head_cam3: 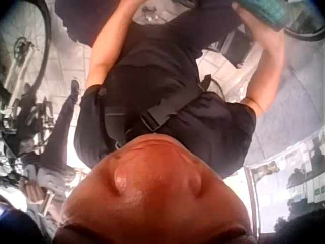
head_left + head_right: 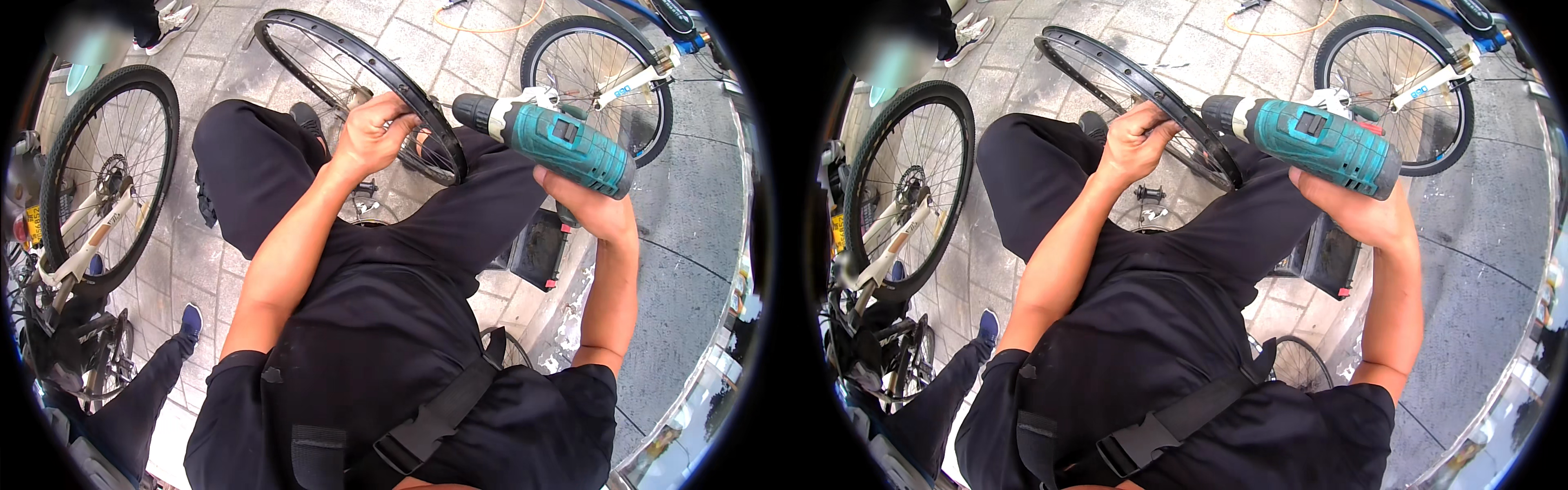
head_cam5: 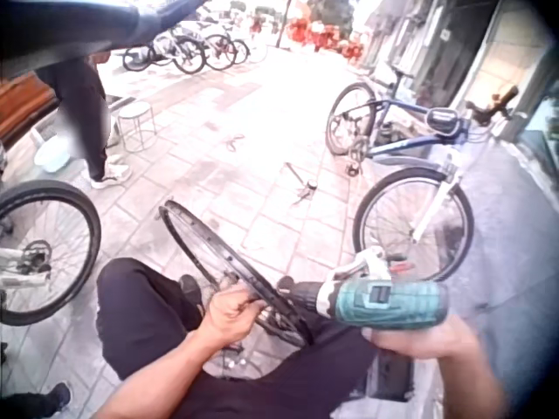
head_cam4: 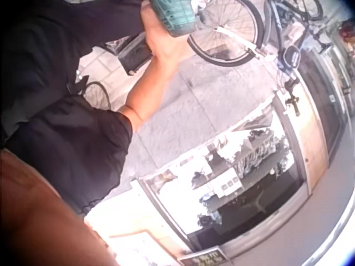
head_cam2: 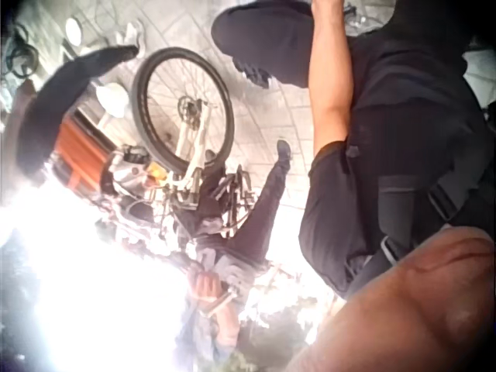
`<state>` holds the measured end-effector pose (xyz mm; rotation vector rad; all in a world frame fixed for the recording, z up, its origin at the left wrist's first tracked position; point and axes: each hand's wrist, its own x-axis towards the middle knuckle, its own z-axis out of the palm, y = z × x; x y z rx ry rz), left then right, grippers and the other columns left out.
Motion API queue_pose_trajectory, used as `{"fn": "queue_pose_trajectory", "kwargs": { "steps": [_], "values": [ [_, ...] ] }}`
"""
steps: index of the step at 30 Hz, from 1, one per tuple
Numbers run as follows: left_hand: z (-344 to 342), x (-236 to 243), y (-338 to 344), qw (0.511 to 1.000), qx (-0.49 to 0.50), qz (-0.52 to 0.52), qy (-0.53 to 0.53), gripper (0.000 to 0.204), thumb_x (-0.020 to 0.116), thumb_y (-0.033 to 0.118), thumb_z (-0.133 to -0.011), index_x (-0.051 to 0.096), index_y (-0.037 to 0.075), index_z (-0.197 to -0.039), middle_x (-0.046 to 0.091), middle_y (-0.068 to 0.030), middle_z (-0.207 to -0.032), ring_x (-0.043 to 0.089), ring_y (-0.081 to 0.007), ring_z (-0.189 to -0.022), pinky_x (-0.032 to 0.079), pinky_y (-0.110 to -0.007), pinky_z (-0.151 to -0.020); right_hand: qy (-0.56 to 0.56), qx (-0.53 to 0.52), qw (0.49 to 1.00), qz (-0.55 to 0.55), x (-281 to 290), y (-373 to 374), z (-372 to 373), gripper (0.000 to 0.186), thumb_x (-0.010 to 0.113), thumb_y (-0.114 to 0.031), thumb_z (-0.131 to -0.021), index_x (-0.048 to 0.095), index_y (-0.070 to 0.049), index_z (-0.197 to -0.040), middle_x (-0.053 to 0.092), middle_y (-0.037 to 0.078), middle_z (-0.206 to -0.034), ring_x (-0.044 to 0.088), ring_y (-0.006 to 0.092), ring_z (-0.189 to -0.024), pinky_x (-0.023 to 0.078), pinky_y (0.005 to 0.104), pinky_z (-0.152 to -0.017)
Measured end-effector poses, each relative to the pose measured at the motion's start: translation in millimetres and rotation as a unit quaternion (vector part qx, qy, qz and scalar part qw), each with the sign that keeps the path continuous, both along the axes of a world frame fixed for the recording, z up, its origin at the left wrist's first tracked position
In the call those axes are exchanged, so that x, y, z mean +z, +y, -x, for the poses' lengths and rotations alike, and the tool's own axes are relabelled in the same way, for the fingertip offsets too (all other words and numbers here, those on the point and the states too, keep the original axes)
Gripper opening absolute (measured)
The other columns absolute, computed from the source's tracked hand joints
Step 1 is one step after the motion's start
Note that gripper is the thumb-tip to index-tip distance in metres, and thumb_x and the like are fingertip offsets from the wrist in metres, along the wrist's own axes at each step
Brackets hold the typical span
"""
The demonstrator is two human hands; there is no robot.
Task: The person uses a cordless drill to tighten or loosen the rim nuts on a bicycle wheel while seated on a sidewalk. The wheel is held between the legs and rotated as needed. Another person works on a different bicycle nearby.
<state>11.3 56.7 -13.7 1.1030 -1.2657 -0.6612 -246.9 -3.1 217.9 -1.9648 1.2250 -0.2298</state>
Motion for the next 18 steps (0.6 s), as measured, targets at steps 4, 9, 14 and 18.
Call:
{"fn": "queue_pose_trajectory", "kwargs": {
  "steps": [4, 9, 14, 18],
  "values": [
    [2.0, 3.1, -0.3, 1.000, 0.011, -0.019, -0.012, 0.014, 0.071, -0.007, -0.090, 0.076, -0.004, -0.102, 0.074, -0.0107, -0.097, 0.072, -0.0213, -0.089, 0.055, -0.031, -0.079, 0.008, -0.009, 0.999, -0.032, -6.5, 3.5, 4.9, 0.027, 0.082, -0.006, -0.088, 0.073, -0.004, -0.113, 0.072, -0.002, -0.099, 0.062, 0.0089, -0.091, 0.053, 0.0296, -0.083],
    [0.1, 3.3, -5.2, 1.000, -0.001, -0.012, 0.007, 0.014, 0.070, -0.009, -0.092, 0.075, -0.005, -0.105, 0.074, -0.0092, -0.098, 0.069, -0.0151, -0.087, 0.053, -0.027, -0.076, -0.005, 0.011, 1.000, -0.004, -10.3, 3.1, -3.1, 0.025, 0.081, -0.008, -0.087, 0.074, -0.003, -0.111, 0.073, 0.001, -0.095, 0.063, 0.0098, -0.087, 0.054, 0.0307, -0.080],
    [0.5, -1.0, -2.6, 1.000, 0.028, -0.007, -0.001, 0.009, 0.071, -0.005, -0.096, 0.074, -0.006, -0.104, 0.072, -0.0067, -0.096, 0.066, -0.0131, -0.086, 0.052, -0.026, -0.077, -0.036, 0.012, 0.999, 0.008, -15.7, 4.4, -6.5, 0.026, 0.080, -0.009, -0.085, 0.075, -0.003, -0.110, 0.075, 0.005, -0.094, 0.067, 0.0130, -0.085, 0.055, 0.0331, -0.081],
    [1.4, 1.7, -1.7, 1.000, 0.026, -0.005, 0.011, 0.008, 0.072, -0.003, -0.096, 0.074, -0.005, -0.103, 0.071, -0.0065, -0.095, 0.065, -0.0130, -0.086, 0.051, -0.026, -0.078, -0.023, 0.037, 0.999, 0.028, -12.7, 4.9, -9.8, 0.027, 0.077, -0.008, -0.086, 0.076, -0.004, -0.112, 0.076, 0.006, -0.094, 0.067, 0.0133, -0.085, 0.055, 0.0330, -0.081]
  ]
}}
